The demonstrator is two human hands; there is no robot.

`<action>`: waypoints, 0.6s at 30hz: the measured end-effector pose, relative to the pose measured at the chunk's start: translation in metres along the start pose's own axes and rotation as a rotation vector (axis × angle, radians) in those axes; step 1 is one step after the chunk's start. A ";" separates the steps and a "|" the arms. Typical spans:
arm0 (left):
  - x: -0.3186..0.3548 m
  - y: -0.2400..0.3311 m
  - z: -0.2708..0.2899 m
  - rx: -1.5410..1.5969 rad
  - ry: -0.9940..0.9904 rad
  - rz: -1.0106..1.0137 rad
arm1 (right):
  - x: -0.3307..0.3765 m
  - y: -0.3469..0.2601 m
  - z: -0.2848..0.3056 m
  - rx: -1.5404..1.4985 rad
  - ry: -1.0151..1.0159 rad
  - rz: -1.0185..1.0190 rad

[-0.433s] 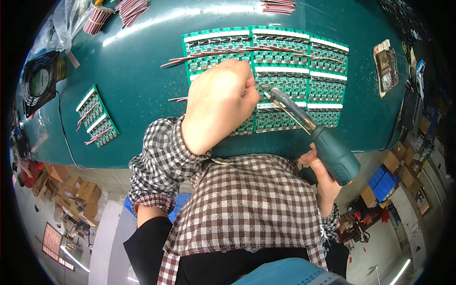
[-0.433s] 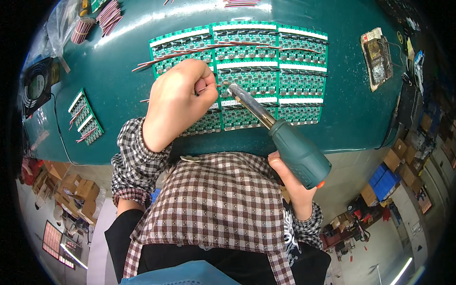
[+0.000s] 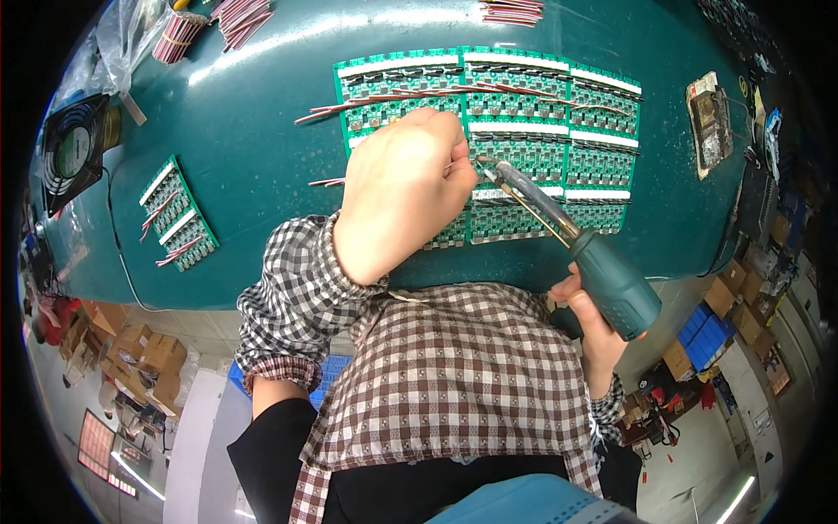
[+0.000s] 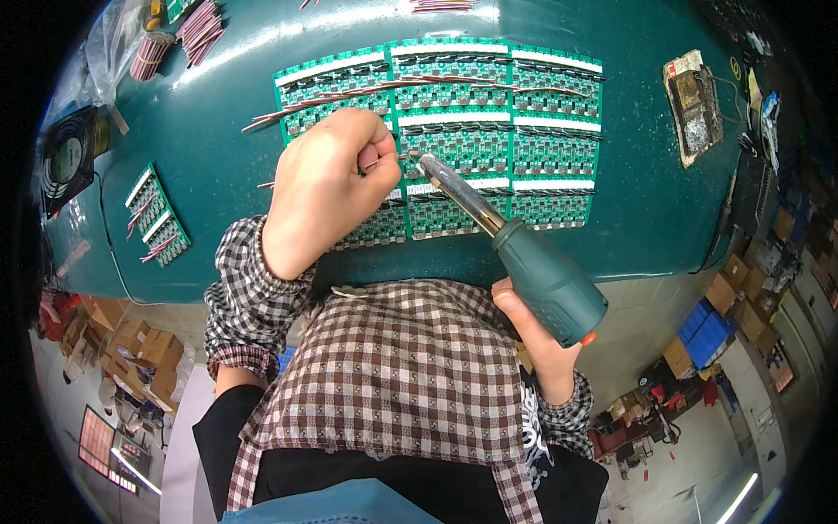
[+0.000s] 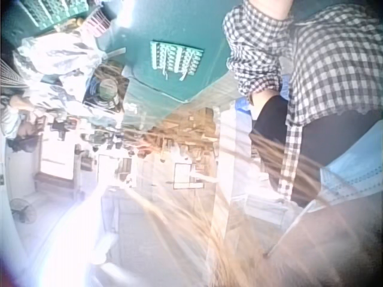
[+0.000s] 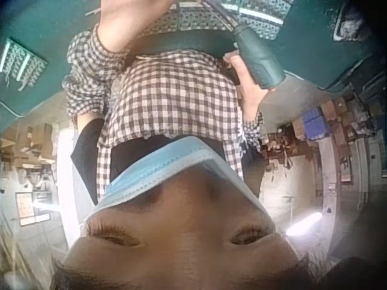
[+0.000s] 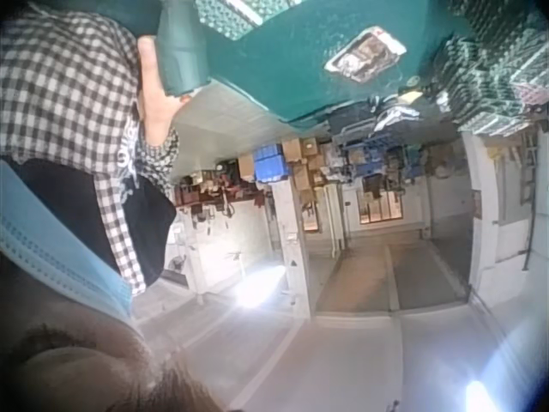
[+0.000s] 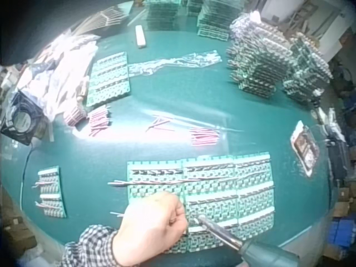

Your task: The person uses a soldering iron to attach small red wires to green circuit boards arranged on a workbench. They repeatedly pick up wires, position them on the board, and apply heat to secure the connections. The process is repetitive, focusing on individual solder joints across multiple boards.

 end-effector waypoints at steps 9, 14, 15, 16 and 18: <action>0.000 0.001 0.000 -0.010 0.002 -0.001 | 0.000 -0.001 -0.001 0.006 0.008 -0.020; 0.000 0.000 -0.001 -0.006 0.008 -0.005 | 0.000 -0.003 0.000 -0.024 0.020 0.014; 0.001 0.000 -0.001 -0.006 0.010 -0.006 | 0.000 -0.003 0.000 -0.017 0.021 0.019; 0.001 0.000 0.000 -0.007 0.013 -0.006 | 0.000 -0.003 0.001 -0.010 0.023 0.023; 0.000 0.001 0.000 -0.009 0.013 -0.005 | 0.000 -0.003 0.000 -0.083 0.037 -0.030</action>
Point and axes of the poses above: each hand's wrist, its own x-axis away from the middle knuckle, its own z-axis out of the back of the hand, y = z × x, the point moved 5 cm from there along -x, towards the middle knuckle, and after that the axes turned 15 degrees about y, right-handed, at the moved point
